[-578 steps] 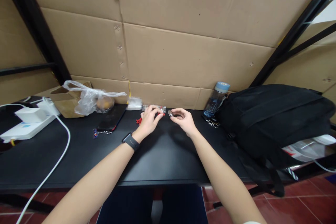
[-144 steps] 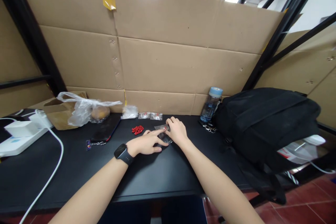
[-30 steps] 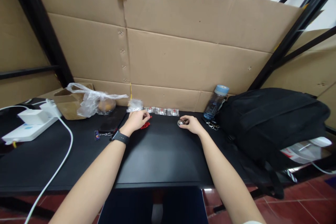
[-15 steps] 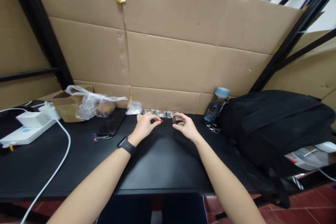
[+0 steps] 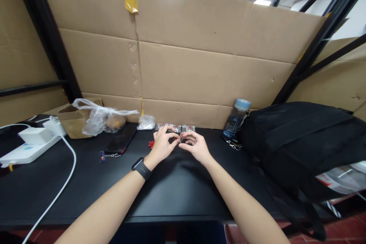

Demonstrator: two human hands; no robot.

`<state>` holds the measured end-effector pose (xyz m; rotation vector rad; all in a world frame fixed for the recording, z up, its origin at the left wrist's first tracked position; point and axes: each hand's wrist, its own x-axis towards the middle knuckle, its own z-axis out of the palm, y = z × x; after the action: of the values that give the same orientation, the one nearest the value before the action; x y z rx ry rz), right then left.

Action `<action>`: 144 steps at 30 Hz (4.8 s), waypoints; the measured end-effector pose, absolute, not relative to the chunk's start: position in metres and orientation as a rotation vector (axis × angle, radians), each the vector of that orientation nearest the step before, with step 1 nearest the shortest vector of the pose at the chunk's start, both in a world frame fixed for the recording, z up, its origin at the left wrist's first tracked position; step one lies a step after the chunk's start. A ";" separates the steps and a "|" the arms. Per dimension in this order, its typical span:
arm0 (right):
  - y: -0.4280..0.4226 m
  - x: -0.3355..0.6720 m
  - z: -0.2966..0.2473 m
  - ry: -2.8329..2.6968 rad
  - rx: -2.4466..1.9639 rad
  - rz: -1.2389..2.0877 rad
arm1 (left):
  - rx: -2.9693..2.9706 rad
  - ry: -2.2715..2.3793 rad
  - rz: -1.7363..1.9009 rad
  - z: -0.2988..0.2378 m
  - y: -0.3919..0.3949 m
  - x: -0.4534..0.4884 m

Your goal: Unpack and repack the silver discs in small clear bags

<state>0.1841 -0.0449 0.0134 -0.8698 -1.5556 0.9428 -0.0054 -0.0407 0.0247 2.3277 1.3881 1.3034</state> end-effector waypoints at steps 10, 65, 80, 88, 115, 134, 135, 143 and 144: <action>-0.045 0.185 0.013 -1.617 -0.829 1.001 | 2.333 1.450 1.316 0.029 -0.045 -0.006; -0.038 0.203 0.015 -1.998 -1.143 0.520 | 2.558 1.201 0.816 0.008 -0.035 -0.007; -0.039 0.228 0.028 -2.316 -1.136 0.405 | 2.416 1.549 0.478 0.012 0.020 -0.104; -0.016 0.273 0.012 -2.205 -1.488 0.251 | 2.442 1.510 0.501 0.013 0.017 -0.099; -0.016 0.259 0.011 -1.952 -1.291 0.454 | 2.405 1.365 1.015 0.024 -0.026 -0.025; -0.047 0.187 0.019 -1.588 -0.854 0.979 | 2.375 1.385 1.259 0.023 -0.044 -0.002; -0.047 0.187 0.019 -1.583 -0.853 0.983 | 2.385 1.389 1.263 0.023 -0.044 -0.002; -0.048 0.185 0.018 -1.556 -0.860 1.022 | 2.458 1.374 1.293 0.025 -0.047 -0.001; -0.047 0.186 0.017 -1.562 -0.862 1.025 | 2.463 1.381 1.297 0.026 -0.047 -0.002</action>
<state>0.1855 -0.0470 0.0175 -0.8624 -1.5620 1.0249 -0.0018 -0.0473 0.0258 2.4630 1.3807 1.2973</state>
